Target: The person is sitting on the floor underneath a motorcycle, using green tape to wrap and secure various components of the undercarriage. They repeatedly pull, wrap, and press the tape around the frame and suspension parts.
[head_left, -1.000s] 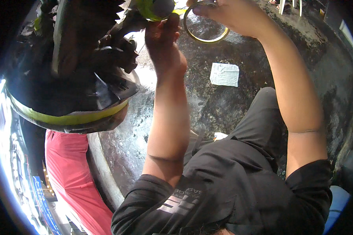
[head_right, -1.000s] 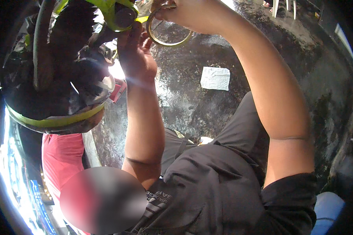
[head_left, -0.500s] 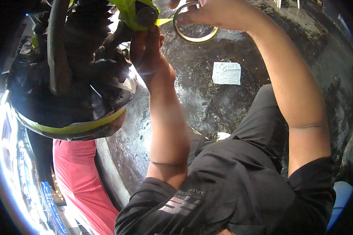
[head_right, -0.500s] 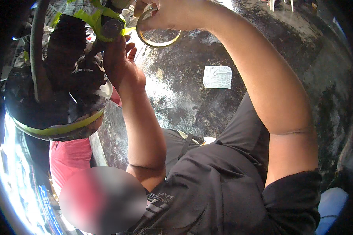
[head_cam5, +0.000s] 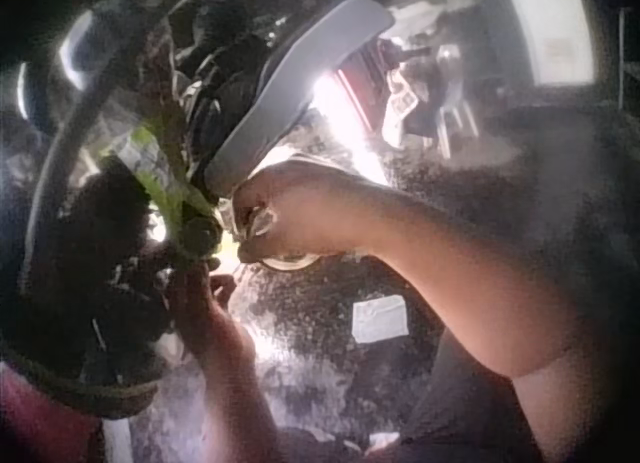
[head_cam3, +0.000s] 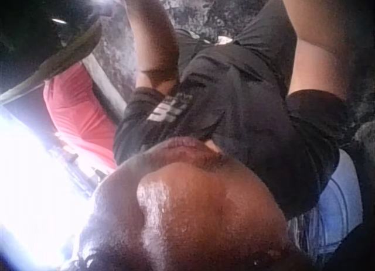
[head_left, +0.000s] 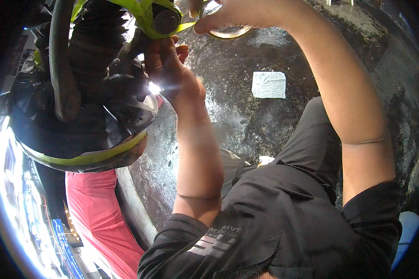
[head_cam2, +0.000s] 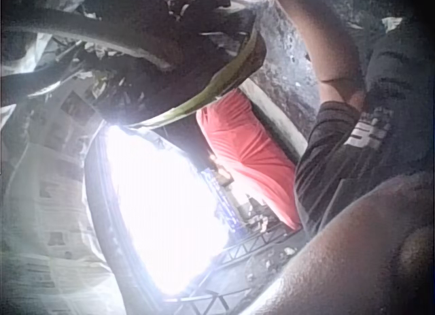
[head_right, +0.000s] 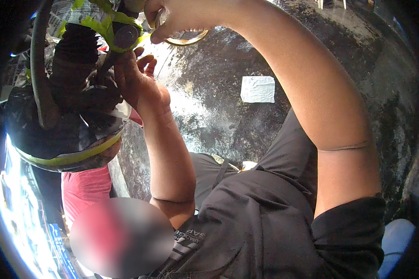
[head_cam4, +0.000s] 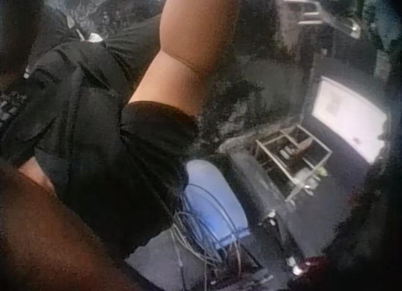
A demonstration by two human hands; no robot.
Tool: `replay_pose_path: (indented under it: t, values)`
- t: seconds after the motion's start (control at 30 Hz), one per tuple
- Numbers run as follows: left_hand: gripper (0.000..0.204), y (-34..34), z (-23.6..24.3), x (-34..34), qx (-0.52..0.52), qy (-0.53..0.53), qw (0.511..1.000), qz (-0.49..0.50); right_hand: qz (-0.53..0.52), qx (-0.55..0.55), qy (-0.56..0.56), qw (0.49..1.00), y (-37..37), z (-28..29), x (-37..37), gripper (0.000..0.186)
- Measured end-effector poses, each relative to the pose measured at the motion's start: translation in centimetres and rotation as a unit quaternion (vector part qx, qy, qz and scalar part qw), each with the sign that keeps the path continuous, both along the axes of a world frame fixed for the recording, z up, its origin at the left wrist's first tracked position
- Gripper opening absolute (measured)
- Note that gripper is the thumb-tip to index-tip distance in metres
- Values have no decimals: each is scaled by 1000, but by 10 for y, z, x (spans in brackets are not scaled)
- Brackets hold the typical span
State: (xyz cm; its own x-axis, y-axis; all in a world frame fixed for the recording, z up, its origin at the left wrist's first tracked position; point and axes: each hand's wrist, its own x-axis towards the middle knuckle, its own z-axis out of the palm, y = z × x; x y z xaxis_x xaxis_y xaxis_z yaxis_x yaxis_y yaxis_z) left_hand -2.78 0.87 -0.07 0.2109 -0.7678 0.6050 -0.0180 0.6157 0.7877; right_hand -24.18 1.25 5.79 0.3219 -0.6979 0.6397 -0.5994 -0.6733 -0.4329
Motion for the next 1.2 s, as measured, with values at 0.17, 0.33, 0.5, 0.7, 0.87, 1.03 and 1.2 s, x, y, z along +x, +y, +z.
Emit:
replay_pose_path:
  t: [0.17, 0.33, 0.5, 0.7, 0.87, 1.03, 1.2]
  values:
    - [45, -2, -4, -12, -55, -39, 998, -16, -79, 52, 23, 995, 15, 21, 5, 43]
    - [51, 21, -11, -23, -115, -87, 984, 101, -134, -9, 12, 991, 5, 3, 21, 42]
    - [50, 25, -16, -14, -181, -209, 956, 98, -211, -160, 32, 964, 11, -5, 25, 39]
    - [55, 5, -11, -1, -234, -212, 931, 183, -220, -207, 18, 953, 2, -7, 25, 43]
    - [94, -14, -7, -5, -331, -302, 843, 296, -240, -91, 71, 964, 22, 11, 23, 38]
    - [82, -17, 6, -14, -267, -289, 862, 319, -217, -178, 17, 960, 18, 10, 17, 28]
    - [73, -24, 3, -18, -264, -194, 919, 219, -213, -99, 32, 971, 24, 27, 16, 24]
